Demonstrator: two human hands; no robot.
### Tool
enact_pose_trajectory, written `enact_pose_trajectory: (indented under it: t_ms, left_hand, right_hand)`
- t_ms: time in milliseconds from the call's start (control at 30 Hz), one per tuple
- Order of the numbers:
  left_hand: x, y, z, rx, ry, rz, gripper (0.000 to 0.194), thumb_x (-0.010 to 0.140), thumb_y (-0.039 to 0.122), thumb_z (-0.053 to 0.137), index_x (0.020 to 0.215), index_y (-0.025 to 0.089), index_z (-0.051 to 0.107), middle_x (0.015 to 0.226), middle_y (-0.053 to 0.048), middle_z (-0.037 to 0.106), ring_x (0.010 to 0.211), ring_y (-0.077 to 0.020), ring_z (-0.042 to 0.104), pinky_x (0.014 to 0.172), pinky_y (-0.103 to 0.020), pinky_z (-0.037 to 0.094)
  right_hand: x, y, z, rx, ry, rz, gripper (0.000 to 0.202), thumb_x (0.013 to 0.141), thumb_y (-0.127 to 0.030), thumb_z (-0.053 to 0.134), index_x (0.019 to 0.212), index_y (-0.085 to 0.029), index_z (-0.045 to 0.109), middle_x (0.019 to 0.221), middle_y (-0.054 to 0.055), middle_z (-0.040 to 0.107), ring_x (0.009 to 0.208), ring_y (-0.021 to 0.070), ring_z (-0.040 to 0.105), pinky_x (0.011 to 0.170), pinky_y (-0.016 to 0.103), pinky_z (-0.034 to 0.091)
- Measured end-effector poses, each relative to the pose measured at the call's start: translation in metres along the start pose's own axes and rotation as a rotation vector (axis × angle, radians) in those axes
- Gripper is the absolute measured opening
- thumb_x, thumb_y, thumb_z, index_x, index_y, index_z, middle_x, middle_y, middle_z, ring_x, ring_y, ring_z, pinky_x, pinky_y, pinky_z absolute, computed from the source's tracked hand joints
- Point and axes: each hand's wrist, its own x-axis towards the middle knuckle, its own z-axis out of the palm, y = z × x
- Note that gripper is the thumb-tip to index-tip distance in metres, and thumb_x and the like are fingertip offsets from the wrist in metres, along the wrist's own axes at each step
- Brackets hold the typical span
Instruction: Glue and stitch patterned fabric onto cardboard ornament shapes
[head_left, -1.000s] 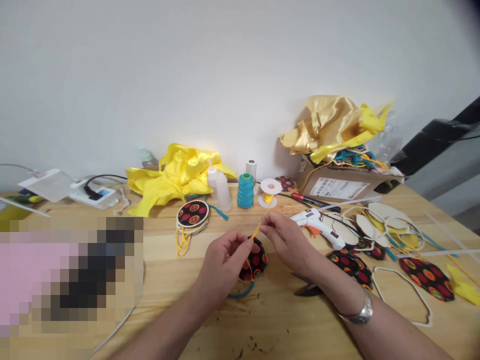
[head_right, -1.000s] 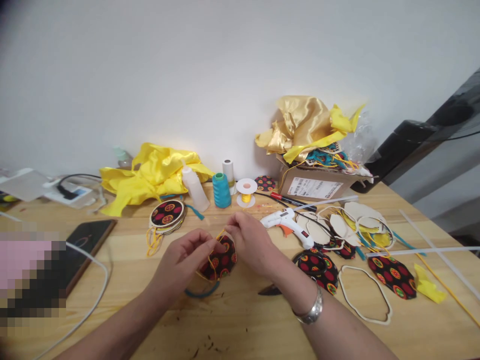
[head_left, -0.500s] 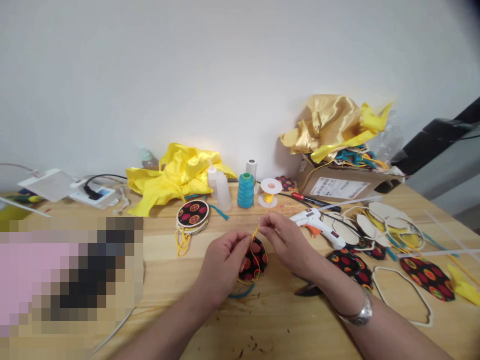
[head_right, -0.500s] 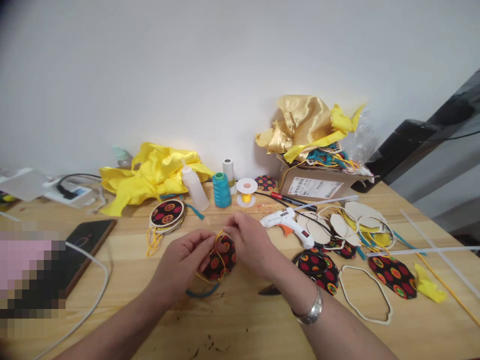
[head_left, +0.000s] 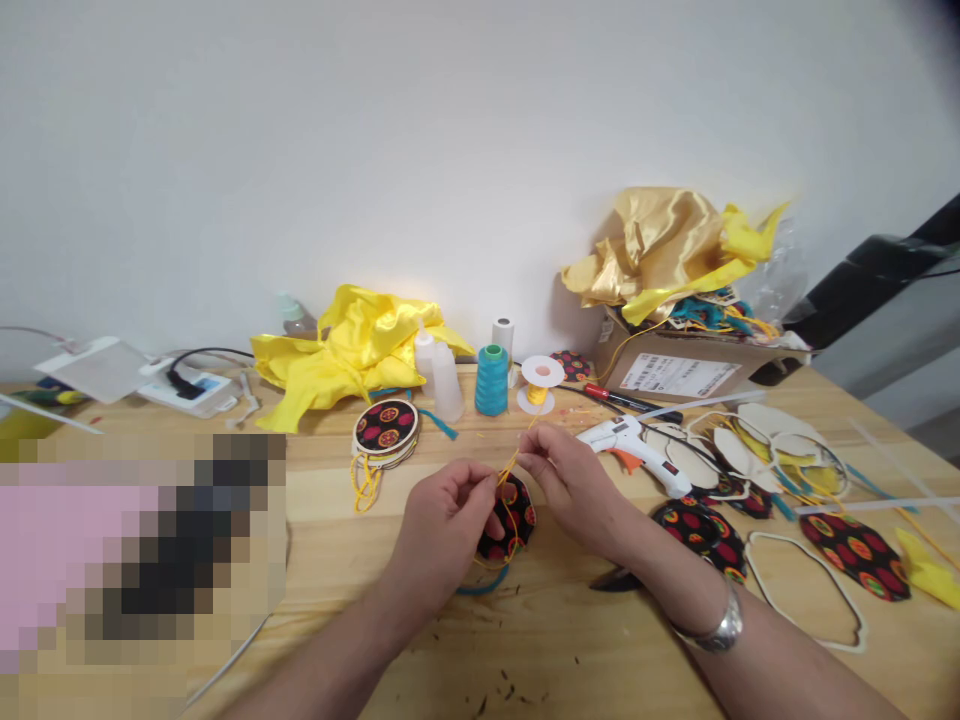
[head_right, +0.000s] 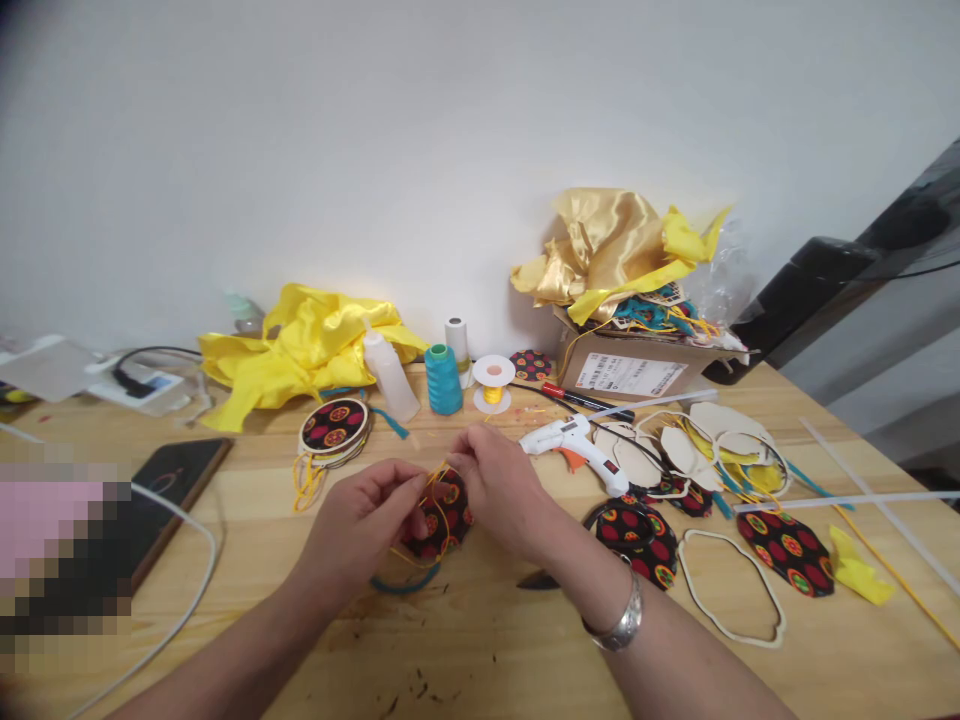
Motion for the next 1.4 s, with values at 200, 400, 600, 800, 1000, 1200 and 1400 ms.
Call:
enact_pose_trajectory:
  t_ms: [200,400,600,800,1000,1200,1400]
  left_hand:
    - [0.0000,0.0008,-0.0003,-0.010,-0.007,-0.005,0.014,0.075,0.028,0.054,0.071,0.017,0.062,0.046,0.003,0.060,0.043,-0.0094,0.052,0.042,-0.016,0.040]
    - [0.0007,0.0018,0.0004,-0.011,0.010,0.014,0.012,0.075,0.026,0.054,0.070,0.018,0.062,0.046,0.003,0.061,0.043,-0.0088,0.052,0.042,-0.015,0.039]
    - [0.0004,0.0021,-0.0004,-0.014,-0.005,-0.002,0.012,0.074,0.024,0.053,0.069,0.017,0.062,0.046,0.003,0.060,0.041,-0.0084,0.050,0.042,-0.015,0.039]
    - [-0.0002,0.0023,-0.0002,-0.032,-0.010,-0.004,0.012,0.074,0.023,0.053,0.069,0.016,0.062,0.047,0.002,0.061,0.043,-0.0089,0.051,0.042,-0.016,0.039]
    - [0.0003,0.0018,-0.0006,-0.037,-0.019,0.008,0.011,0.074,0.022,0.053,0.069,0.017,0.061,0.050,0.002,0.063,0.045,-0.0095,0.053,0.045,-0.017,0.040]
    - [-0.0015,0.0046,0.0000,-0.046,-0.011,-0.001,0.008,0.071,0.020,0.053,0.067,0.017,0.060,0.051,0.002,0.064,0.045,-0.0100,0.054,0.045,-0.018,0.040]
    - [-0.0016,0.0050,-0.0004,-0.023,-0.031,0.028,0.009,0.070,0.020,0.053,0.067,0.018,0.061,0.051,0.002,0.064,0.047,-0.0112,0.055,0.046,-0.019,0.041]
  right_hand:
    - [0.0014,-0.0005,-0.0036,-0.001,0.036,0.022,0.014,0.085,-0.016,0.043,0.071,-0.019,0.042,0.066,-0.001,0.049,0.062,0.0137,0.044,0.057,0.026,0.033]
    - [0.0021,-0.0005,-0.0037,0.014,0.050,0.012,0.013,0.085,-0.016,0.044,0.072,-0.019,0.043,0.066,-0.001,0.049,0.062,0.0136,0.044,0.057,0.026,0.033]
    - [0.0021,0.0004,-0.0027,0.015,0.046,0.019,0.013,0.085,-0.017,0.045,0.072,-0.019,0.044,0.066,-0.002,0.049,0.062,0.0135,0.045,0.057,0.026,0.033]
    - [0.0035,-0.0006,-0.0027,0.031,0.056,0.053,0.013,0.084,-0.017,0.045,0.071,-0.019,0.044,0.066,-0.001,0.050,0.063,0.0141,0.045,0.058,0.027,0.033]
    - [0.0038,-0.0016,-0.0039,0.028,0.064,0.066,0.014,0.084,-0.017,0.045,0.071,-0.019,0.045,0.066,0.000,0.051,0.063,0.0146,0.044,0.057,0.027,0.033]
    - [0.0035,-0.0010,-0.0037,0.019,0.072,0.078,0.015,0.084,-0.016,0.045,0.069,-0.019,0.044,0.066,0.000,0.051,0.063,0.0148,0.044,0.057,0.027,0.032]
    - [0.0040,-0.0009,-0.0040,-0.006,0.088,0.078,0.015,0.084,-0.015,0.044,0.070,-0.019,0.044,0.066,0.000,0.050,0.063,0.0151,0.044,0.058,0.027,0.032]
